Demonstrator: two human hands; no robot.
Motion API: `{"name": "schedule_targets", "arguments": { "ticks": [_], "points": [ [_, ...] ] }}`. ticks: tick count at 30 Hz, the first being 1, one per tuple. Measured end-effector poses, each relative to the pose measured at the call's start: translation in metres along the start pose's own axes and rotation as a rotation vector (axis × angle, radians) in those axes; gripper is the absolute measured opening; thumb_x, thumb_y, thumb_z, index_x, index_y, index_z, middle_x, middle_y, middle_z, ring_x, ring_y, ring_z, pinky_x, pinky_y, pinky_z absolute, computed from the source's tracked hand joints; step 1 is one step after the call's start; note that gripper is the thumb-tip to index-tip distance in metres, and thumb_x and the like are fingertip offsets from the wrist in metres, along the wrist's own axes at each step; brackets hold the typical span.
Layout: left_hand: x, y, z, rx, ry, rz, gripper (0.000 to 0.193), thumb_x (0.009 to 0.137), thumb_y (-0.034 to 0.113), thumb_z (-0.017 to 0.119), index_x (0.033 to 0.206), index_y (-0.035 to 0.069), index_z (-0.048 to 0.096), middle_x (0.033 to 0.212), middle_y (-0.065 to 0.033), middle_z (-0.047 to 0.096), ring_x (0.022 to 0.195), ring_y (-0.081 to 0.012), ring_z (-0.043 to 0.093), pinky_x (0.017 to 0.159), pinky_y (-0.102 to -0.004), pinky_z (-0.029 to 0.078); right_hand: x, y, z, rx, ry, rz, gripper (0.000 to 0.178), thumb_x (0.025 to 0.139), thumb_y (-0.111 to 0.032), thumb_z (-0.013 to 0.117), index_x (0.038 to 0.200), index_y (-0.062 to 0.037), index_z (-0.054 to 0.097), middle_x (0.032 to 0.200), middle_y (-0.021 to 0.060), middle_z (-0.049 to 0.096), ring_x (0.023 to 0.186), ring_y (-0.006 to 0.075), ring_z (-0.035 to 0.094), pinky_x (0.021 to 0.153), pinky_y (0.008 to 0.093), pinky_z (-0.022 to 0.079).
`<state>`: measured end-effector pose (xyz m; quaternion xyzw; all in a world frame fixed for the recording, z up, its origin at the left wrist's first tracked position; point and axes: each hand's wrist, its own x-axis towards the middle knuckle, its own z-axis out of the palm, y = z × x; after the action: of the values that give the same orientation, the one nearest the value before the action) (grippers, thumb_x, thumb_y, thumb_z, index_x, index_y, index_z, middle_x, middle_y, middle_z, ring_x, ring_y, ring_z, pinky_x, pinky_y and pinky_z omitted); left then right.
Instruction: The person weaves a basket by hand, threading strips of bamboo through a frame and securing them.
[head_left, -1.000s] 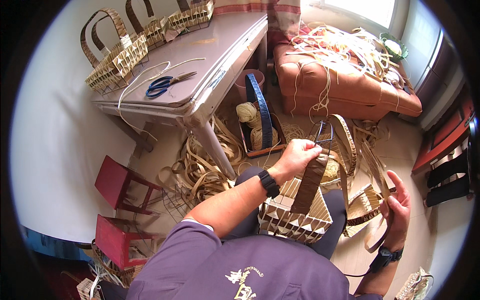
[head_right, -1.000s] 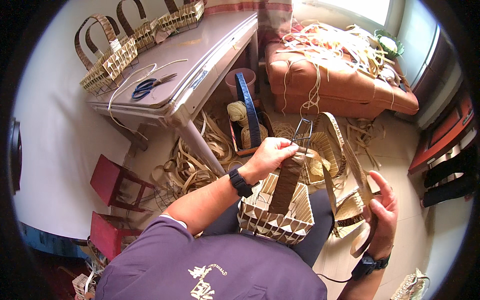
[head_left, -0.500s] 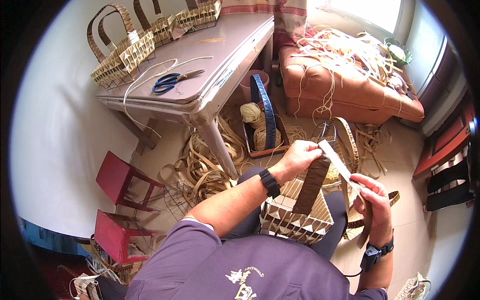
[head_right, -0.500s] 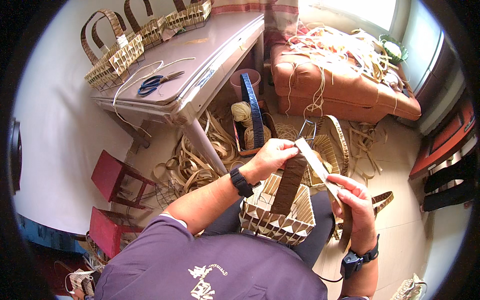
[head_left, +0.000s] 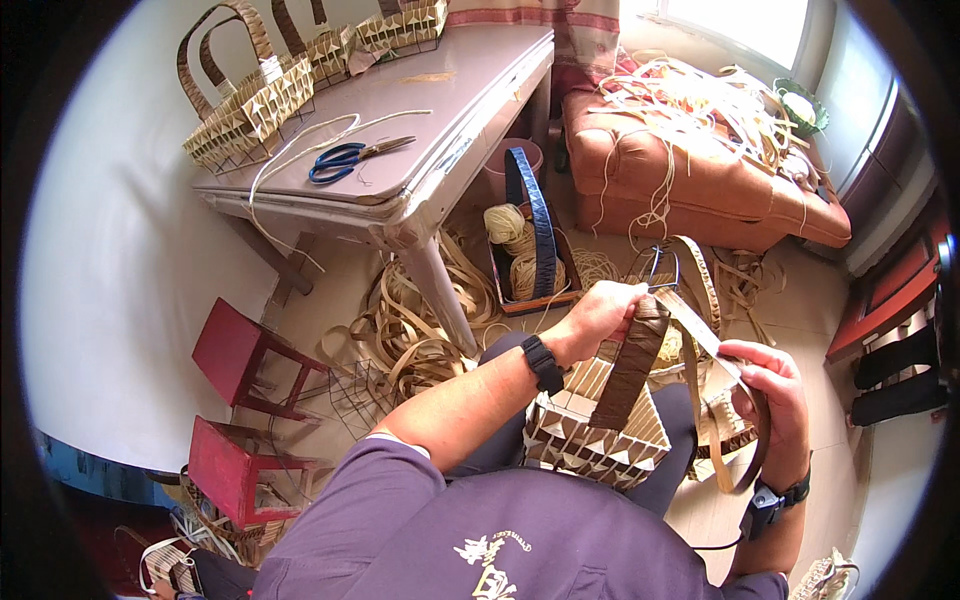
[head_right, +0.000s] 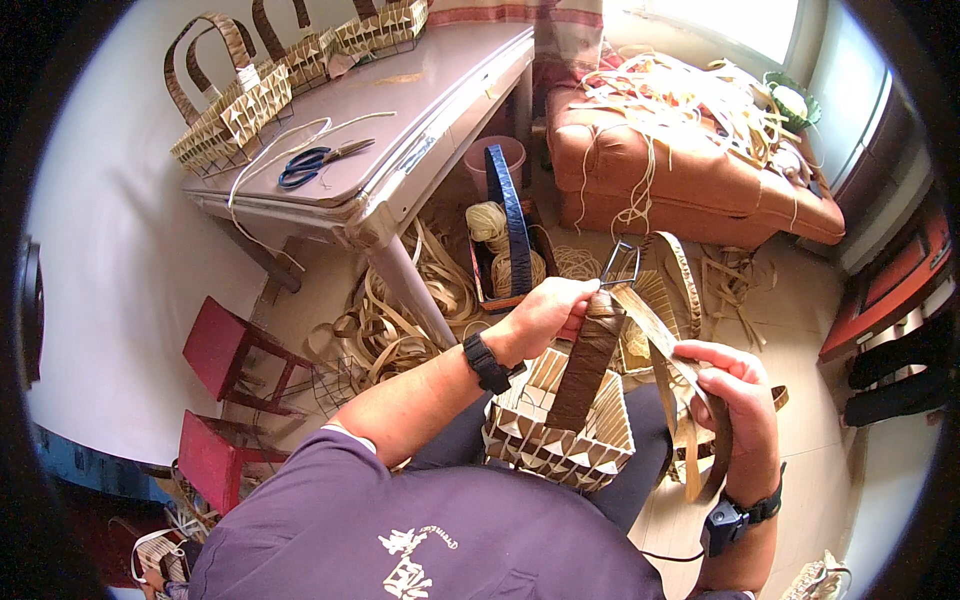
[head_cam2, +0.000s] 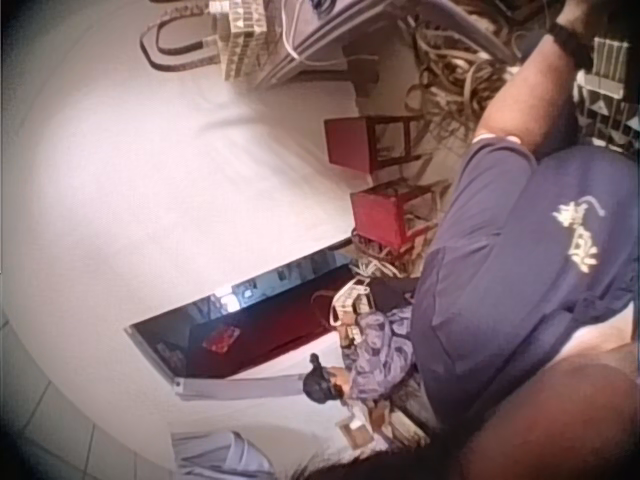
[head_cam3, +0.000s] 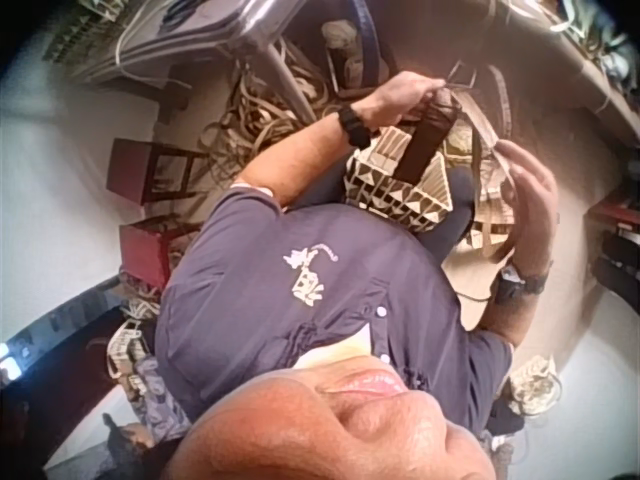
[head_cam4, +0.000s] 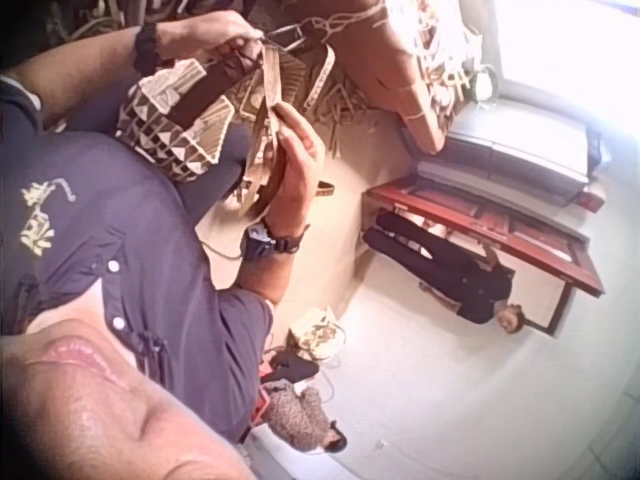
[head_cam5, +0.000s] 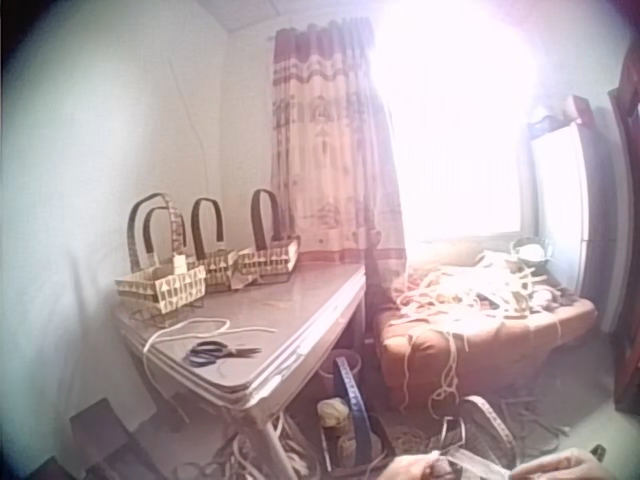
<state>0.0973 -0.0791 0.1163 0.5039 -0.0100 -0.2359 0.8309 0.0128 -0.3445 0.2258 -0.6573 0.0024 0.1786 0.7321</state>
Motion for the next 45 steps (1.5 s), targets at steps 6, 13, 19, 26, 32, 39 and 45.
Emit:
{"name": "schedule_targets", "arguments": {
  "ticks": [6,13,19,26,32,39,45],
  "points": [
    [0.024,-0.011,-0.030,0.058,0.040,-0.156,0.042,0.110,0.046,0.050,0.108,0.009,0.070,0.095,-0.0026,0.074,0.083,-0.0157,0.072,0.077,-0.0345,0.058,0.048,-0.010,0.022,-0.110,-0.208,-0.031,0.037,0.090,-0.005,0.063,0.125,0.0058,0.069,0.095,0.0037,0.074,0.070,0.0034,0.061,0.064,0.0171,0.049],
    [0.012,0.004,-0.009,-0.028,-0.075,-0.136,0.046,0.110,0.047,0.047,0.120,0.008,0.069,0.107,-0.0085,0.077,0.087,-0.0181,0.075,0.079,-0.0353,0.060,0.072,0.019,0.031,-1.122,0.037,-0.544,0.038,0.087,-0.001,0.069,0.125,-0.0066,0.071,0.065,0.0123,0.057,0.058,0.0215,0.053,0.061,0.0365,0.048],
    [0.031,0.006,-0.033,0.029,-0.047,-0.248,0.050,0.110,0.054,0.044,0.118,0.010,0.066,0.077,0.0016,0.062,0.064,-0.0125,0.061,0.062,-0.0309,0.052,0.083,0.011,0.040,-0.963,-0.121,-0.503,0.030,0.088,0.002,0.065,0.116,-0.0051,0.074,0.075,0.0143,0.067,0.068,0.0205,0.062,0.068,0.0360,0.052],
    [0.035,0.002,-0.020,0.061,-0.128,-0.222,0.037,0.110,0.044,0.049,0.116,0.012,0.067,0.098,-0.0022,0.074,0.086,-0.0170,0.073,0.078,-0.0350,0.059,0.113,0.017,0.021,-0.605,-0.279,-0.237,0.024,0.093,0.006,0.062,0.112,-0.0019,0.075,0.090,-0.0024,0.069,0.085,0.0059,0.056,0.079,0.0247,0.050],
    [0.049,-0.015,-0.046,-0.089,-0.281,-0.179,0.027,0.111,0.026,0.050,0.129,0.007,0.060,0.122,-0.0098,0.072,0.106,-0.0215,0.072,0.091,-0.0358,0.059,0.110,0.018,0.032,-0.613,-0.265,-0.318,0.023,0.095,0.007,0.058,0.113,-0.0020,0.069,0.096,-0.0023,0.067,0.088,0.0052,0.058,0.080,0.0240,0.050],
    [0.105,-0.064,-0.073,-0.363,-0.483,-0.111,0.032,0.106,0.012,0.058,0.135,0.001,0.055,0.127,-0.0120,0.068,0.118,-0.0232,0.068,0.105,-0.0434,0.054,0.125,0.026,0.024,-0.314,-0.250,-0.242,0.014,0.099,0.002,0.059,0.111,-0.0043,0.059,0.089,-0.0031,0.062,0.083,0.0047,0.058,0.073,0.0231,0.049],
    [0.057,-0.039,-0.040,-0.464,-0.332,-0.139,0.021,0.104,0.011,0.061,0.125,0.009,0.062,0.107,-0.0042,0.073,0.093,-0.0148,0.074,0.080,-0.0302,0.063,0.082,0.033,0.062,-1.249,0.556,-1.070,0.021,0.093,-0.017,0.076,0.092,-0.0024,0.060,0.070,0.0118,0.061,0.064,0.0317,0.060,0.062,0.0405,0.048]
  ]
}}
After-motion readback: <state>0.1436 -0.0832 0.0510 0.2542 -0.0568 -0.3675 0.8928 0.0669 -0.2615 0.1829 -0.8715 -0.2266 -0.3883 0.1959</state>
